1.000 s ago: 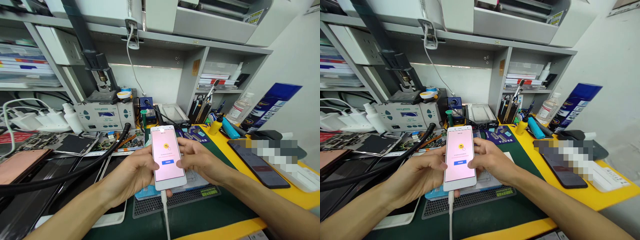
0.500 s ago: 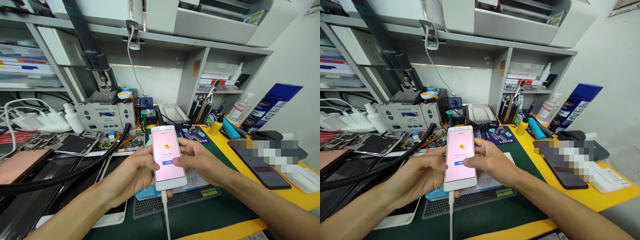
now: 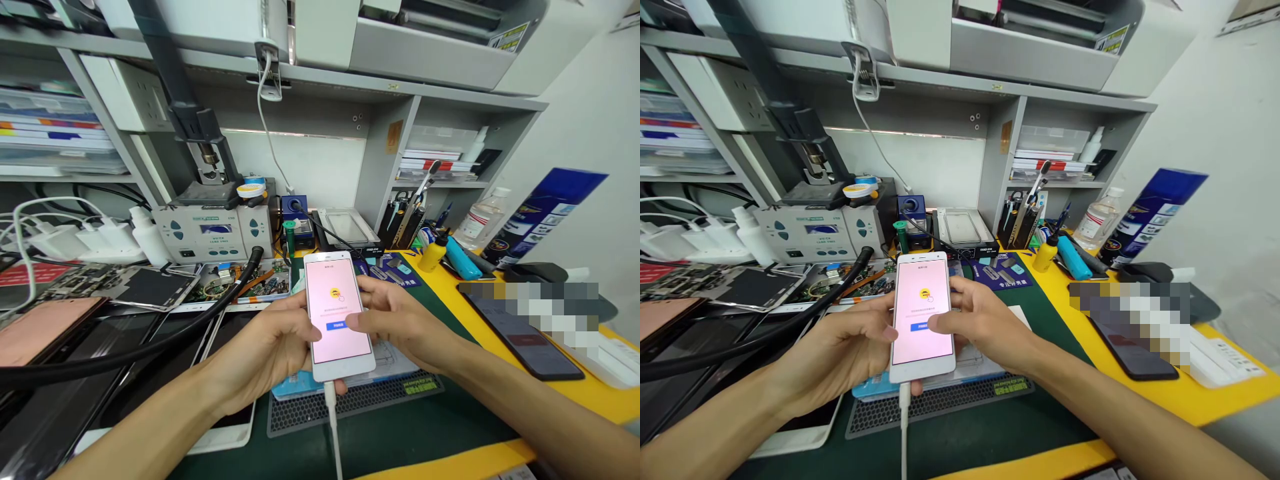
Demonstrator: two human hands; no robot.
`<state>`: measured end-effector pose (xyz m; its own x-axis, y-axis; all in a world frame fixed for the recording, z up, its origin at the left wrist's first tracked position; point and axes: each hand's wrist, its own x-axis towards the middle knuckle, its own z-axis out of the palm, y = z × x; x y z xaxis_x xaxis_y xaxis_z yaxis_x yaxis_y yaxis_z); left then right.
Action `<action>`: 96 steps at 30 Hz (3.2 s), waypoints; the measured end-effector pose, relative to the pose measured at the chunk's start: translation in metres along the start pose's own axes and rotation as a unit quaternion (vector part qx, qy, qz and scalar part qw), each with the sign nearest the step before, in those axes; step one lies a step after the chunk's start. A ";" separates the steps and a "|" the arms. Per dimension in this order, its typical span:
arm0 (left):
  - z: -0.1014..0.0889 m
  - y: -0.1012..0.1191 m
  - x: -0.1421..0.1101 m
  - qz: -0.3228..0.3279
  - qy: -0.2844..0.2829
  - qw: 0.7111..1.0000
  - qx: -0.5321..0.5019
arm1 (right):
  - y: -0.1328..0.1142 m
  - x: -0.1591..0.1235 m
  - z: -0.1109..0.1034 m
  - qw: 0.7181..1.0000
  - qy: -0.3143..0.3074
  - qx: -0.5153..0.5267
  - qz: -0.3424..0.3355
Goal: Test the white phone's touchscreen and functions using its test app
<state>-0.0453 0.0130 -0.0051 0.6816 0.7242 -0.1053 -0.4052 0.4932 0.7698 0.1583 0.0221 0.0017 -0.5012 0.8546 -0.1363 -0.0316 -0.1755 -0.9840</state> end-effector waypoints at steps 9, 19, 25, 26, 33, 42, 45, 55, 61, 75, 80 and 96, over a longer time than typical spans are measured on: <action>0.000 0.001 0.001 0.002 -0.007 1.000 0.006 | -0.001 0.000 0.000 1.000 0.003 0.015 0.005; 0.002 0.000 0.000 0.007 -0.008 1.000 0.013 | -0.002 0.001 0.001 1.000 0.003 0.025 0.007; 0.006 0.000 0.000 0.008 0.007 0.999 0.039 | -0.001 0.000 0.004 1.000 0.015 0.011 0.009; 0.006 0.000 0.000 0.007 0.010 0.999 0.044 | -0.001 0.000 0.004 1.000 0.019 0.008 0.012; 0.008 -0.001 -0.002 -0.001 0.011 0.998 0.063 | -0.001 0.001 0.006 0.999 0.048 -0.002 0.021; 0.008 -0.001 -0.002 -0.002 0.006 0.999 0.047 | -0.003 -0.001 0.004 0.999 0.021 0.032 -0.004; 0.007 -0.001 -0.002 0.013 0.012 1.000 0.017 | -0.003 0.000 0.002 0.999 0.029 0.026 -0.029; 0.010 -0.001 -0.001 0.051 0.019 0.998 0.009 | 0.018 -0.013 0.001 0.876 0.249 -0.155 -0.382; 0.008 -0.002 -0.002 0.052 0.010 0.998 0.018 | 0.029 -0.028 0.018 0.712 0.167 -0.408 -0.546; 0.011 -0.005 -0.003 0.059 0.038 0.998 0.003 | 0.027 -0.027 0.012 0.692 0.098 -0.505 -0.507; 0.011 -0.005 -0.003 0.060 0.029 0.998 0.004 | 0.022 -0.029 0.017 0.695 0.132 -0.471 -0.527; 0.013 -0.006 -0.005 0.062 0.042 0.997 0.003 | 0.018 -0.030 0.022 0.639 0.094 -0.513 -0.565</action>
<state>-0.0382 0.0003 -0.0010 0.5731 0.8171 -0.0622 -0.4791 0.3957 0.7835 0.1540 -0.0169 -0.0093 -0.5446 0.2125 0.8113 0.3500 0.9367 -0.0104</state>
